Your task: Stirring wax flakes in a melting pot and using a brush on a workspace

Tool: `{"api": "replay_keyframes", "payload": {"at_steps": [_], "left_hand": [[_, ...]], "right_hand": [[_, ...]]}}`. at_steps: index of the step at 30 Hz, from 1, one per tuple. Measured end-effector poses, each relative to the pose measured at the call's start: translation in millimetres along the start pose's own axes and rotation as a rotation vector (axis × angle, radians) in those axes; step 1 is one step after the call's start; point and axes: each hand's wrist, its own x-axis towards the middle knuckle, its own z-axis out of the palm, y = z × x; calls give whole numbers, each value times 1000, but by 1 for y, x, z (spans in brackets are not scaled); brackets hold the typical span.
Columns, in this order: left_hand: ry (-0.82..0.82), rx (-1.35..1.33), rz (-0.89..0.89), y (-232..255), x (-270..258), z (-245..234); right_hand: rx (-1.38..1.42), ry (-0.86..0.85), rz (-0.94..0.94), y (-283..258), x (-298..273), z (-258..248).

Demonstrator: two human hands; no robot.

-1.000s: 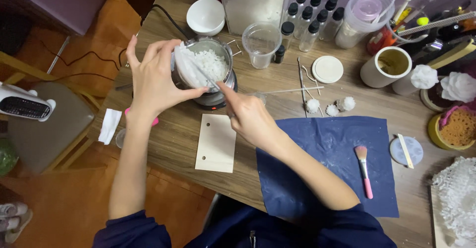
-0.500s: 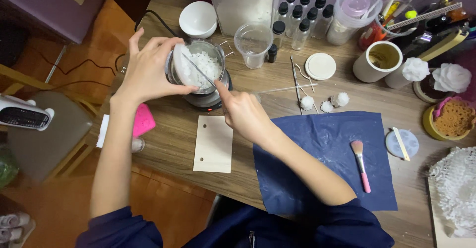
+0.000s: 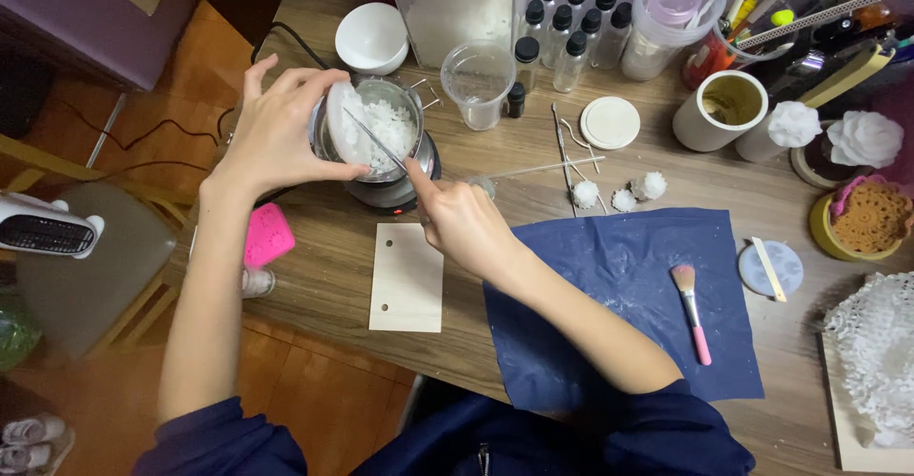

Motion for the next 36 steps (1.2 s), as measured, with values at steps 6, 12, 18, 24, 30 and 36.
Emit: {"api": "replay_keyframes", "payload": {"at_steps": [6,12,18,24,30,36], "left_hand": [[-46,13,39,-3,4,0],[-40,-31,20,-5,5,-2],[31,-142,-61,-10,1,5],[104,-281,-19,-5,0,7],[90,-20,73,-4,2,1],[76,16,76,-7,-2,0]], "right_hand": [[-75,-19,10,3,-2,-3],[15,13,17,-1,-5,-25],[116,14,-5,-2,-3,-30],[154,73,37,-3,2,-29],[145,40,-21,4,2,-31],[132,17,12,3,-1,-31]]}}
